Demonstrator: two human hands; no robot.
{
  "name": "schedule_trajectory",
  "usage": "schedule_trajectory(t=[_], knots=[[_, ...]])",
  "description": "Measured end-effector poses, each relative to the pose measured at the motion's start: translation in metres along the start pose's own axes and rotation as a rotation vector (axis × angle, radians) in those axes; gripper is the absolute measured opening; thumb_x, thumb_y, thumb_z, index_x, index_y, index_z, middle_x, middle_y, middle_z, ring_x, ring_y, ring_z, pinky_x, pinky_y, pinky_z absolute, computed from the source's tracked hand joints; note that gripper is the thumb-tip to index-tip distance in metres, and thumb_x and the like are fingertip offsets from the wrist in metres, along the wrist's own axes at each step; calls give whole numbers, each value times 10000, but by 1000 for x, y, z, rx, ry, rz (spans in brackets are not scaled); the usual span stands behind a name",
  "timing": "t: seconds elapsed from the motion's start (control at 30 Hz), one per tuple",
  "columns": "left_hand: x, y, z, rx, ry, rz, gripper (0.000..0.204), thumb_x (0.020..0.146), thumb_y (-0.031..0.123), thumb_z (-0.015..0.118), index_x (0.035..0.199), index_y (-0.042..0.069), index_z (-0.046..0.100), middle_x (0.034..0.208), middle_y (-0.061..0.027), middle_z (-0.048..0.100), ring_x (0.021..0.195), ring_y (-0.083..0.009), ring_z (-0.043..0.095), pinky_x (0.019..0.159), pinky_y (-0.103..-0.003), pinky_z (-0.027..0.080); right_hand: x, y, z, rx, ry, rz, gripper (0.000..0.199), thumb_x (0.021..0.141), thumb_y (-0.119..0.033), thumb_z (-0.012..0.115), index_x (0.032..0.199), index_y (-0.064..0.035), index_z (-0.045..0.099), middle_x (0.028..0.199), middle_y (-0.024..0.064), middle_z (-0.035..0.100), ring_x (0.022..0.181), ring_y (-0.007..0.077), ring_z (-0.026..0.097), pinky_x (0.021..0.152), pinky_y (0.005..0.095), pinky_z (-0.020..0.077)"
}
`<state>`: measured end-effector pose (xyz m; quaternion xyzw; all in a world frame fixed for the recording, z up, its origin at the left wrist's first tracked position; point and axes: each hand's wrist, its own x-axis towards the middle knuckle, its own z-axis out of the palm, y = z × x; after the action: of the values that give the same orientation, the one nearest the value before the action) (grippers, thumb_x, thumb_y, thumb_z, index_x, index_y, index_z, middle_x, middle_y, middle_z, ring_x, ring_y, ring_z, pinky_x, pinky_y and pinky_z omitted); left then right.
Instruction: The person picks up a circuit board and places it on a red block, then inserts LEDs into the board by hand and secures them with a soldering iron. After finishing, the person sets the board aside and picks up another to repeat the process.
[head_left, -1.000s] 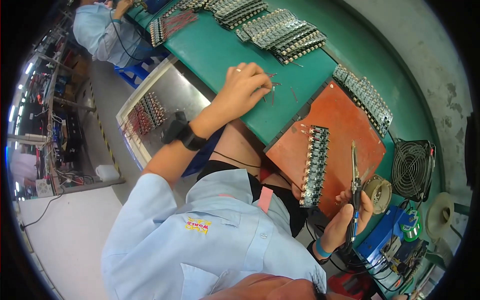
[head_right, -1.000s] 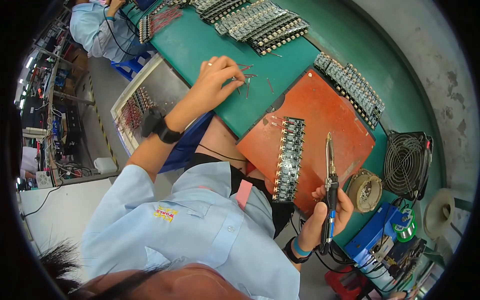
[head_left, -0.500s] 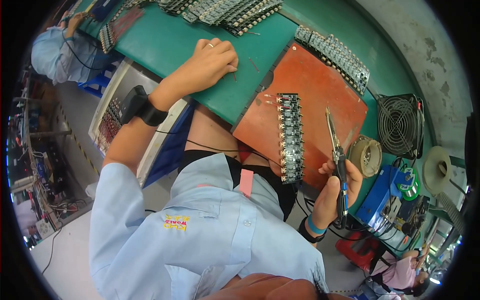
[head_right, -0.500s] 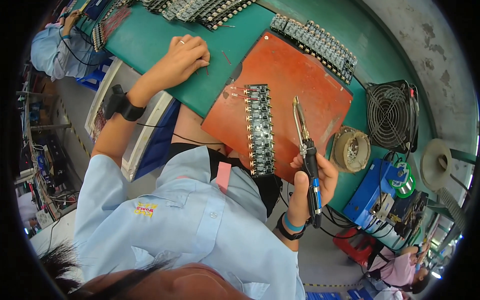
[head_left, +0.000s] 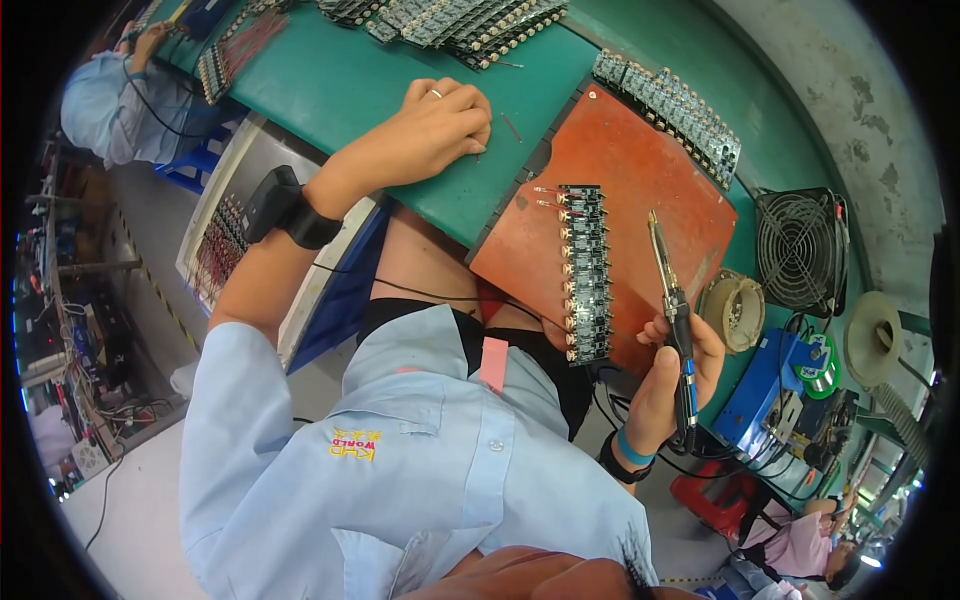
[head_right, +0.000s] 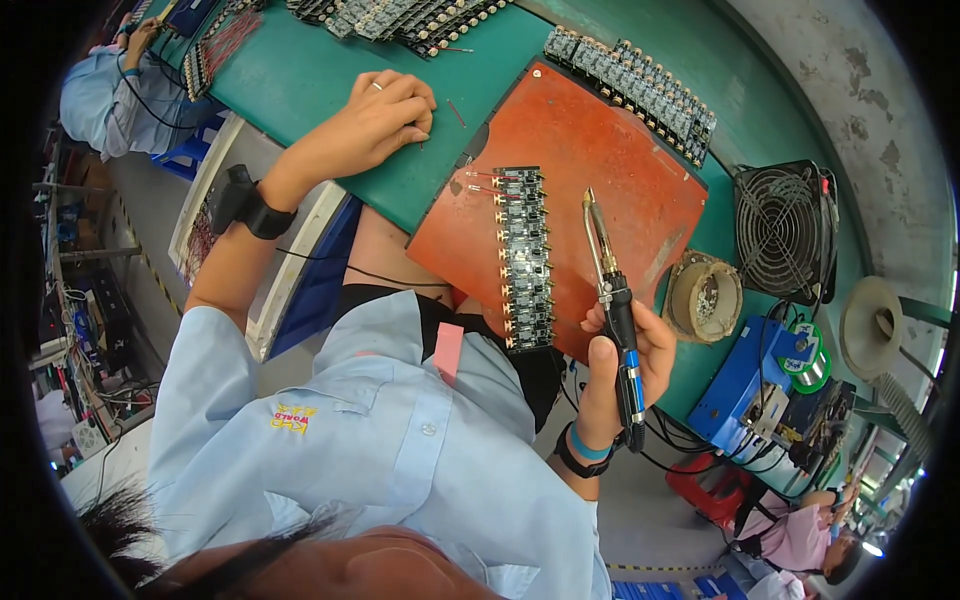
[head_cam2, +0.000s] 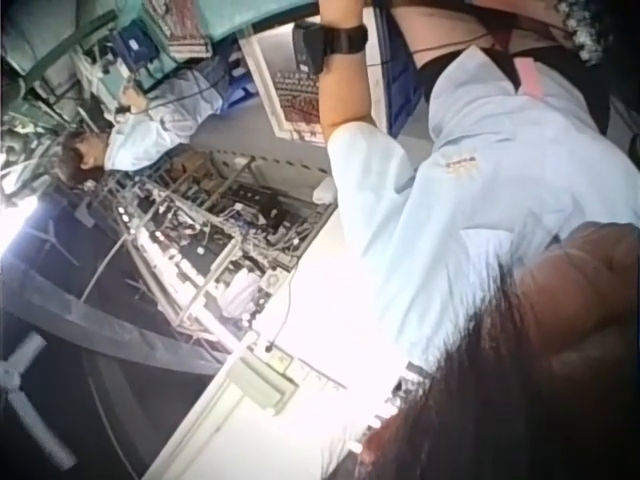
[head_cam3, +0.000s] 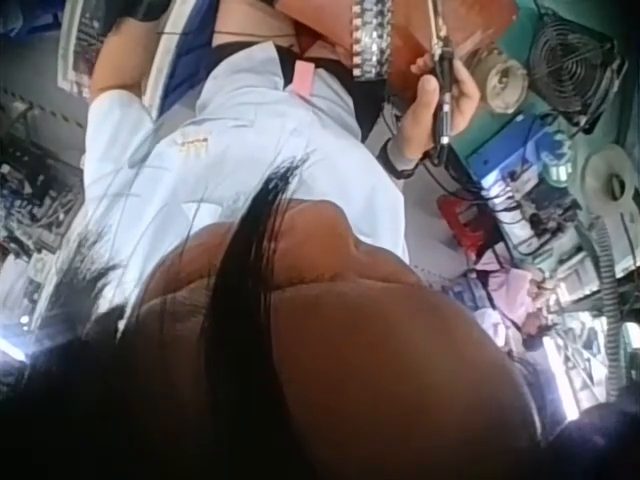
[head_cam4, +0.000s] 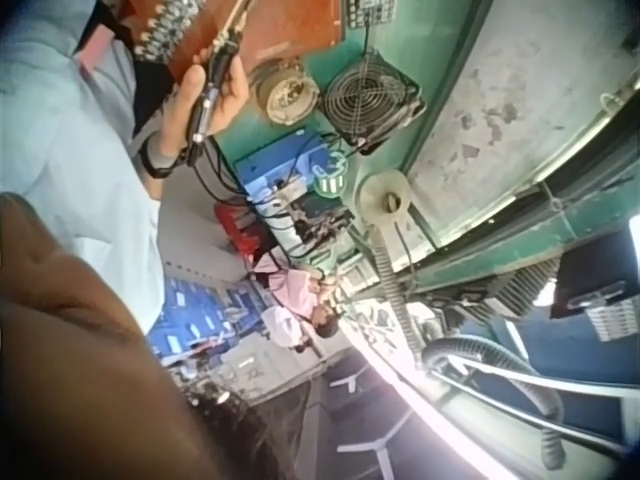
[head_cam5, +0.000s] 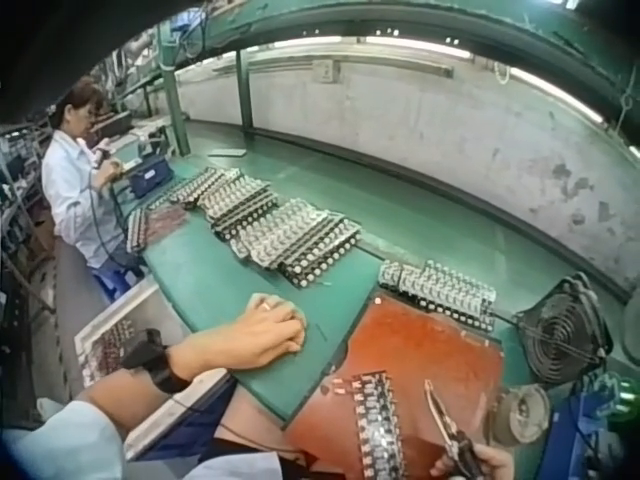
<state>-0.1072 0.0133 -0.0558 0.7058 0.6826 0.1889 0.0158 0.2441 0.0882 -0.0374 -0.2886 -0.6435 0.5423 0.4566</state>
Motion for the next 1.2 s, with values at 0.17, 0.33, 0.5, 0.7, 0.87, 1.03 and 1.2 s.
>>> schedule_trajectory(t=[0.17,0.33,0.5,0.7,0.87,1.03,1.2], knots=[[1,1,4,17,146,8,77,841,150,640,868,119,576,1039,-31,540,1012,-241,480,939,-400,314,2,-2,3,13,-19,6,423,878,-155,623,1208,61,471,1012,181,624,893,223,632,792,340,523],[2,0,-3,-19,169,24,57,870,105,608,884,102,552,1080,-48,532,1088,-246,462,975,-387,288,1,-3,0,2,-10,0,429,876,-161,627,1208,63,471,1009,182,622,886,225,632,797,343,521],[0,1,-1,15,125,40,84,847,106,629,886,98,555,1077,-50,535,1062,-248,470,961,-398,299,0,-2,1,-1,-16,12,436,879,-171,627,1212,63,470,1008,179,621,881,223,632,797,340,520],[8,55,-15,-163,248,101,107,813,80,660,852,70,561,918,-54,569,889,-271,528,846,-383,381,1,-5,6,25,-50,-14,469,896,-204,615,1238,69,449,989,170,625,856,209,636,780,317,510],[-1,130,-9,-463,295,175,112,788,47,684,850,57,592,782,-55,569,750,-263,538,698,-352,421,5,-16,27,-7,-107,61,459,894,-156,619,1260,56,440,932,129,626,804,170,625,739,284,498],[-3,153,6,-635,314,129,139,759,29,712,870,56,631,771,-53,584,702,-236,538,634,-320,419,9,-17,33,-30,-185,57,435,873,-55,624,1262,36,450,887,97,616,772,140,603,712,260,492],[-4,159,17,-611,432,163,151,736,21,734,858,47,648,766,-41,594,674,-203,537,618,-299,411,6,-11,28,-48,-184,38,450,845,30,647,1261,17,474,910,79,618,802,96,599,710,215,479]])
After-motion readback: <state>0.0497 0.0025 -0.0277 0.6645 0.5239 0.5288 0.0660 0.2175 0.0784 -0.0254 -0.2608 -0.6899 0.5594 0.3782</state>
